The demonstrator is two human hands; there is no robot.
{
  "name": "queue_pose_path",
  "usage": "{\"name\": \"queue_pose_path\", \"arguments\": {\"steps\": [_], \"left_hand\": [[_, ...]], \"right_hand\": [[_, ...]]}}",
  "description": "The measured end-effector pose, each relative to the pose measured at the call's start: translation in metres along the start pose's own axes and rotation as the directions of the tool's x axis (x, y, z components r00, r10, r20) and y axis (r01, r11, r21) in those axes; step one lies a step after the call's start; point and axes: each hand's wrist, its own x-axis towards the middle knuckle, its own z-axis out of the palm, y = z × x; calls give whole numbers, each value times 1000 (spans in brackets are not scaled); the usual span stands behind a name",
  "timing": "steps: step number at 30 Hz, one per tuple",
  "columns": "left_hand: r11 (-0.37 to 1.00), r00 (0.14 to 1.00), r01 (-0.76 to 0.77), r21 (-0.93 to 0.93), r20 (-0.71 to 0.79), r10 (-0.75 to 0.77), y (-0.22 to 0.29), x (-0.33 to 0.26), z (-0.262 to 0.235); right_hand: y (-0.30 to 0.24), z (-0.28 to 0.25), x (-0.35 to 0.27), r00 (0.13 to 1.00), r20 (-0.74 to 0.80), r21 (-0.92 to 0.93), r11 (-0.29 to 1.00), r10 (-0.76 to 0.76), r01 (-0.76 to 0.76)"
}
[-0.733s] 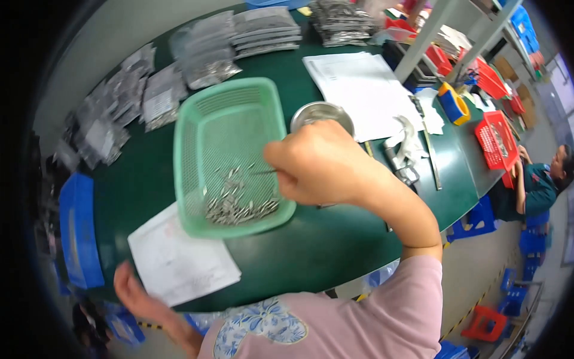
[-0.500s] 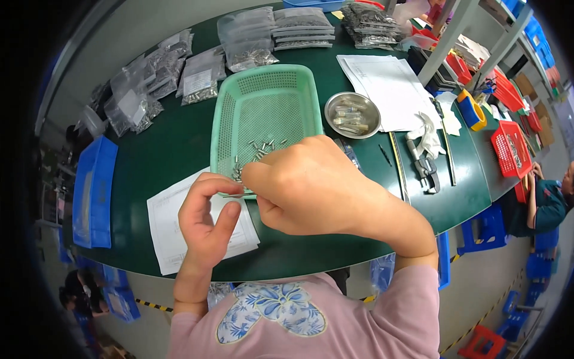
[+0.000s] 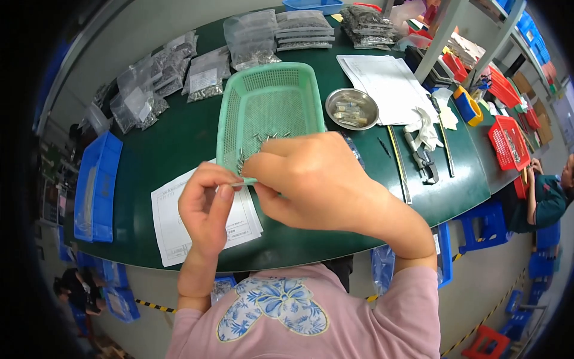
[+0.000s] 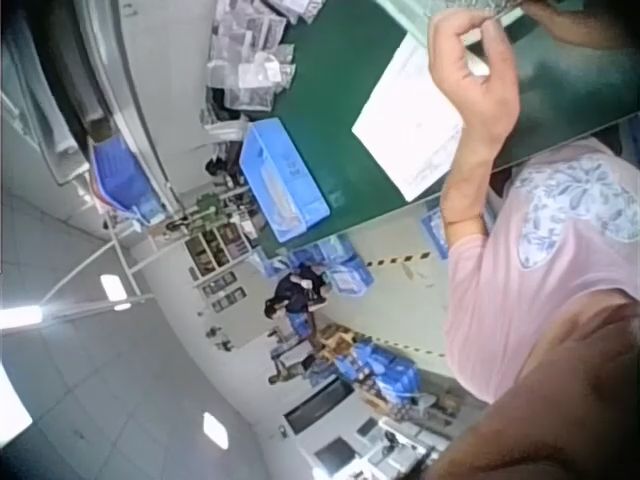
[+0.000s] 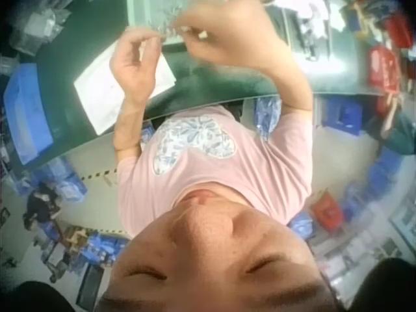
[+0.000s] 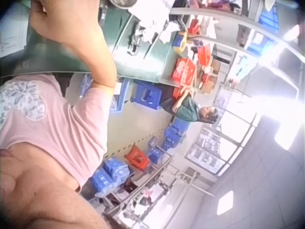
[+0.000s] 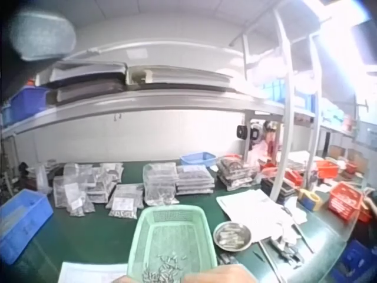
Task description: Assembling small metal hardware components at a manufacturing workbench.
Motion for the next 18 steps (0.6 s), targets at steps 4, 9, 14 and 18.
{"name": "queue_pose_path", "arguments": {"steps": [4, 9, 14, 18], "left_hand": [[995, 992, 95, 26, 80, -96, -21, 48, -2], [731, 956, -46, 681, 242, -166, -107, 82, -6], [403, 808, -299, 865, 455, -376, -160, 93, 23], [342, 758, -283, 896, 427, -492, -179, 103, 30]], "right_hand": [[20, -2, 5, 993, -114, -41, 999, 11, -16], [58, 11, -10, 863, -367, 105, 937, 348, -333], [79, 17, -11, 824, -401, 163, 916, 400, -366], [90, 15, -9, 821, -403, 147, 914, 404, -378]]}}
